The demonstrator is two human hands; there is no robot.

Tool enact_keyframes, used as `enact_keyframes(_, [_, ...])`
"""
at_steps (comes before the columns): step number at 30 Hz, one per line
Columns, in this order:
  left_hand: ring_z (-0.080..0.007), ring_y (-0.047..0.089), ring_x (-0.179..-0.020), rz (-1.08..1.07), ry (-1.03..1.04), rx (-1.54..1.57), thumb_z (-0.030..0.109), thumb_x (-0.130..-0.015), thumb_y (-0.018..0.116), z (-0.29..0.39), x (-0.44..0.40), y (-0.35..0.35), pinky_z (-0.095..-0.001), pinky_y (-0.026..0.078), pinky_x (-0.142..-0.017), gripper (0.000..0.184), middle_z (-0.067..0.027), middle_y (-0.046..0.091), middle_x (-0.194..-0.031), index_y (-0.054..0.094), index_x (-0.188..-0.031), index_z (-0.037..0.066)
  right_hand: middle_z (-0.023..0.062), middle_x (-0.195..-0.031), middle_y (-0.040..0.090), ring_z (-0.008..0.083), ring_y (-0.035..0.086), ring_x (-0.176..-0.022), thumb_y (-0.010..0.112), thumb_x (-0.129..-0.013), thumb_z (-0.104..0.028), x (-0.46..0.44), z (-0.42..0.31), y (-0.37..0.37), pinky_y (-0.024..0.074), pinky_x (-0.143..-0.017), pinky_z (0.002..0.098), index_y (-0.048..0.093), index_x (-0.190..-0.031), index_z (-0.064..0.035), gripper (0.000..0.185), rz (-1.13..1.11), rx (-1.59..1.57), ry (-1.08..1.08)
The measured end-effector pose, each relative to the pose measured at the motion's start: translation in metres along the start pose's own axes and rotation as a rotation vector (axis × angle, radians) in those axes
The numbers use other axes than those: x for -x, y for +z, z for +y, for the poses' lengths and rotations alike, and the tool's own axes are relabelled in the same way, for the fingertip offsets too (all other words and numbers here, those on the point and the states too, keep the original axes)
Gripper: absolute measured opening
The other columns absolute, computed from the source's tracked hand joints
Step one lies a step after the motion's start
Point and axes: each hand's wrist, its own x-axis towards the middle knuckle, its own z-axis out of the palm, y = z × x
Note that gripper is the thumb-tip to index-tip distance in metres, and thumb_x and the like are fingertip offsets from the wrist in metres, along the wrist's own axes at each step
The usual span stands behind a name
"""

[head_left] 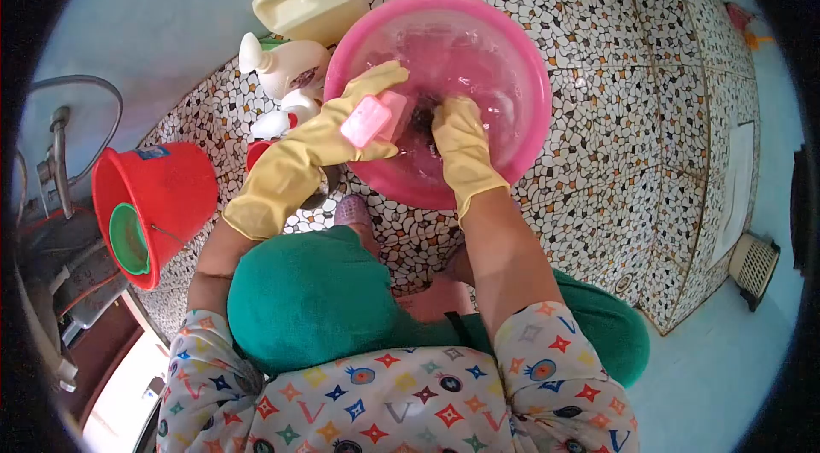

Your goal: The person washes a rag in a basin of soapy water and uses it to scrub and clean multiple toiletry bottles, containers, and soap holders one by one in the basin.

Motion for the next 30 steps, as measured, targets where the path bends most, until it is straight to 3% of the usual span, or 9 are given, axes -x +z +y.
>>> enact_keyframes(3, [-0.0325, 0.045, -0.143, 0.096, 0.007, 0.011, 0.018, -0.077, 0.090, 0.010, -0.004, 0.012, -0.0422, 0.040, -0.119, 0.080, -0.0168, 0.049, -0.151, 0.050, -0.146, 0.007, 0.0206, -0.116, 0.072, 0.0397, 0.067, -0.108, 0.067, -0.093, -0.020, 0.011, -0.005, -0.007, 0.0530, -0.094, 0.0460, 0.071, -0.118, -0.0094, 0.028, 0.083, 0.013, 0.101])
enact_keyframes(7, [-0.0326, 0.059, -0.129, 0.381, -0.212, 0.580, 0.008, -0.089, 0.077, -0.015, -0.016, 0.042, -0.0385, 0.054, -0.102, 0.048, -0.0188, 0.065, -0.127, 0.061, -0.133, 0.005, 0.0109, -0.108, 0.074, 0.0258, 0.069, -0.099, 0.077, -0.089, -0.016, -0.001, 0.004, 0.021, 0.0542, -0.088, 0.0378, 0.069, -0.122, -0.0008, 0.037, 0.190, -1.374, 0.506])
enact_keyframes(9, [-0.0303, 0.064, -0.121, 0.467, 0.064, -0.106, 0.008, -0.091, 0.074, -0.025, -0.015, 0.040, -0.0363, 0.057, -0.094, 0.042, -0.0172, 0.066, -0.127, 0.063, -0.131, 0.004, 0.0061, -0.095, 0.072, 0.0153, 0.067, -0.084, 0.074, -0.092, -0.017, 0.001, -0.025, -0.007, 0.0540, -0.078, 0.0299, 0.072, -0.112, 0.0005, 0.027, 0.212, -1.518, 0.406])
enact_keyframes(11, [-0.0234, 0.070, -0.106, 0.536, -0.093, -0.050, 0.010, -0.093, 0.072, -0.009, -0.007, 0.033, -0.0319, 0.059, -0.086, 0.040, -0.0124, 0.068, -0.122, 0.062, -0.131, 0.002, 0.0042, -0.090, 0.070, 0.0099, 0.063, -0.073, 0.071, -0.093, -0.014, 0.021, -0.069, -0.050, 0.0531, -0.068, 0.0237, 0.072, -0.111, -0.0025, 0.022, 0.035, -1.760, 0.400])
enact_keyframes(15, [-0.0176, 0.068, -0.099, 0.664, -0.496, 0.455, 0.026, -0.101, 0.066, -0.001, 0.008, 0.022, -0.0297, 0.057, -0.085, 0.036, -0.0083, 0.070, -0.114, 0.065, -0.129, 0.002, 0.0064, -0.090, 0.071, 0.0106, 0.065, -0.065, 0.068, -0.099, -0.021, 0.048, -0.161, -0.068, 0.0519, -0.054, 0.0252, 0.072, -0.112, -0.0019, 0.023, -0.001, -1.560, 0.159])
enact_keyframes(19, [-0.0183, 0.065, -0.108, 0.687, -0.356, 0.569, 0.034, -0.106, 0.059, -0.003, 0.004, 0.017, -0.0316, 0.053, -0.095, 0.039, -0.0106, 0.070, -0.120, 0.068, -0.124, 0.001, 0.0227, -0.109, 0.070, 0.0402, 0.066, -0.102, 0.062, -0.100, -0.015, 0.014, -0.120, -0.004, 0.0516, -0.094, 0.0452, 0.071, -0.112, 0.0010, 0.022, 0.575, -0.648, -0.362])
enact_keyframes(22, [-0.0182, 0.065, -0.110, 0.634, -0.281, 0.684, 0.033, -0.106, 0.058, 0.014, -0.004, 0.004, -0.0319, 0.051, -0.098, 0.040, -0.0113, 0.071, -0.125, 0.069, -0.122, -0.002, 0.0228, -0.109, 0.073, 0.0428, 0.069, -0.101, 0.061, -0.094, -0.014, 0.005, -0.071, -0.038, 0.0547, -0.093, 0.0461, 0.072, -0.105, 0.0064, 0.026, 0.424, -0.270, -0.348])
enact_keyframes(25, [-0.0182, 0.065, -0.111, 0.645, -0.252, 0.697, 0.030, -0.106, 0.057, 0.002, -0.003, 0.001, -0.0313, 0.050, -0.098, 0.038, -0.0103, 0.071, -0.125, 0.069, -0.122, -0.002, 0.0183, -0.152, 0.049, 0.0407, 0.051, -0.135, 0.067, -0.090, -0.020, 0.008, -0.055, -0.046, 0.0444, -0.112, 0.0493, 0.066, -0.131, -0.0133, 0.041, 0.267, 0.183, -0.208])
enact_keyframes(30, [-0.0176, 0.063, -0.111, 0.690, -0.327, 0.733, 0.027, -0.107, 0.056, -0.011, 0.002, 0.001, -0.0312, 0.050, -0.099, 0.034, -0.0081, 0.071, -0.125, 0.071, -0.122, 0.001, 0.0128, -0.165, 0.030, 0.0383, 0.030, -0.152, 0.072, -0.087, -0.024, 0.000, -0.036, -0.028, 0.0387, -0.118, 0.0517, 0.052, -0.148, -0.0191, 0.065, -0.086, 0.231, -0.033])
